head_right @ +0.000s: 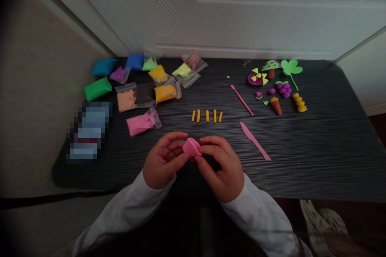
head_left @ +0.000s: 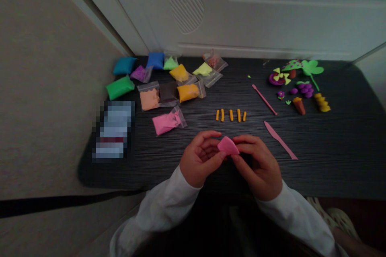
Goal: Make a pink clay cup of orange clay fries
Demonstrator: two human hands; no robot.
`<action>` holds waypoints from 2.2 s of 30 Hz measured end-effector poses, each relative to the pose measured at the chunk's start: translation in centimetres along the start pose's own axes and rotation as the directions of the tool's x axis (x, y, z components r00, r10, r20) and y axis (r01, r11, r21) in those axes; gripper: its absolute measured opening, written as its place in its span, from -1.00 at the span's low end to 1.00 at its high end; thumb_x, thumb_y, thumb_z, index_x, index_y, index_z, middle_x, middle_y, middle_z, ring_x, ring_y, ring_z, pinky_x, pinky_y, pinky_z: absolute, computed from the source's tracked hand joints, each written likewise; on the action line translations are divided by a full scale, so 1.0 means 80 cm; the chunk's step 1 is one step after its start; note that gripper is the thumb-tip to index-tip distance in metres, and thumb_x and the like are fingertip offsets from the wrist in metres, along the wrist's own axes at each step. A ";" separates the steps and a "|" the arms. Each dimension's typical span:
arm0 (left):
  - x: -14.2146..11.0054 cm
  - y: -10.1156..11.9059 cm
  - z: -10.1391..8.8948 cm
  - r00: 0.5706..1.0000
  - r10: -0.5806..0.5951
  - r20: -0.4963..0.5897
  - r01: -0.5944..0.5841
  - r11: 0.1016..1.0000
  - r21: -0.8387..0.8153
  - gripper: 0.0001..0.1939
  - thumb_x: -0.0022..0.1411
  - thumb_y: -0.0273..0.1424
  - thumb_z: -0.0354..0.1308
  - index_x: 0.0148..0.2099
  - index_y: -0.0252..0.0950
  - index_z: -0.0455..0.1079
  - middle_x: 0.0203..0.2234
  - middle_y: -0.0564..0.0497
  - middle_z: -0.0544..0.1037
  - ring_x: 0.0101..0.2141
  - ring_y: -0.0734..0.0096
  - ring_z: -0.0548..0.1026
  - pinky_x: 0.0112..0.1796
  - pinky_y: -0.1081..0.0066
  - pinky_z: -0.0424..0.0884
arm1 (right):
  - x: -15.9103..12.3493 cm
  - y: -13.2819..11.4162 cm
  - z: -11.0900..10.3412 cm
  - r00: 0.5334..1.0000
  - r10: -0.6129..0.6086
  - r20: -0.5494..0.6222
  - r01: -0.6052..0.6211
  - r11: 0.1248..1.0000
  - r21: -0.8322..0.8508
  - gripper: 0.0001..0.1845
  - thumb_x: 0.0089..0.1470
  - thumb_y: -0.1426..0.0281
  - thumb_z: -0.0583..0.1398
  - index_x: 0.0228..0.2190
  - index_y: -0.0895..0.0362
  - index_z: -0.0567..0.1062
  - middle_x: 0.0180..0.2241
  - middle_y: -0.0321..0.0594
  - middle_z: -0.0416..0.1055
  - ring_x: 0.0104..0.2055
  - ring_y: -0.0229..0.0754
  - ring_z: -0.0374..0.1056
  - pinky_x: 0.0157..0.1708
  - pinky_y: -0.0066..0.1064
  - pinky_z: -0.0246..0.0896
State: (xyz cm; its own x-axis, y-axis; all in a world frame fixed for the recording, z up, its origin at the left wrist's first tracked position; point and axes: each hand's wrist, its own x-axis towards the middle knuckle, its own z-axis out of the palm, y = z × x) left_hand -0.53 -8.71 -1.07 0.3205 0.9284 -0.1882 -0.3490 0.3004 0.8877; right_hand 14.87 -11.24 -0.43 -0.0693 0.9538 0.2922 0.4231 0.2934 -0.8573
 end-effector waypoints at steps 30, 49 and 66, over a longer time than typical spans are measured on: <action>0.004 -0.004 -0.008 1.000 -0.022 -0.018 0.020 0.997 -0.070 -0.90 0.10 -0.44 0.08 -0.29 -0.34 0.37 -0.45 0.01 0.53 -0.47 0.51 0.46 -0.37 0.45 0.38 | 0.001 -0.002 0.001 0.999 -0.023 0.024 0.023 1.000 -0.011 -0.72 -0.09 0.58 0.16 -0.27 0.10 0.41 -0.19 -0.17 0.32 -0.13 -0.21 0.25 -0.11 -0.29 0.17; 0.003 0.007 -0.010 0.920 -0.196 0.338 0.324 0.867 -0.379 -0.46 -0.14 -0.60 0.24 -0.08 -0.22 0.21 -0.34 0.06 0.41 -0.39 0.55 0.45 -0.40 0.57 0.35 | 0.001 -0.005 -0.006 0.972 0.015 0.235 -0.066 0.976 0.210 -0.67 -0.13 0.49 0.23 -0.24 0.03 0.40 -0.08 -0.19 0.22 0.01 -0.14 0.16 -0.04 -0.27 0.13; 0.001 0.006 -0.009 0.859 -0.306 0.410 0.458 0.816 -0.352 -0.34 -0.15 -0.52 0.28 0.03 -0.20 0.16 -0.44 0.01 0.53 -0.46 0.48 0.49 -0.44 0.53 0.37 | -0.001 -0.004 -0.006 0.977 -0.107 0.187 0.079 0.985 0.153 -0.63 -0.13 0.41 0.24 -0.20 -0.04 0.41 -0.08 -0.20 0.24 -0.08 -0.13 0.23 -0.15 -0.25 0.24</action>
State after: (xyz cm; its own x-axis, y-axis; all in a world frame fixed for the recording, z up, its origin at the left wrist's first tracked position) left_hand -1.29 -8.34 -0.97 0.7430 0.6163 -0.2610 -0.4479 0.7476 0.4904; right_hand 15.15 -11.41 0.04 -0.2818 0.9120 0.2979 0.2730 0.3739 -0.8864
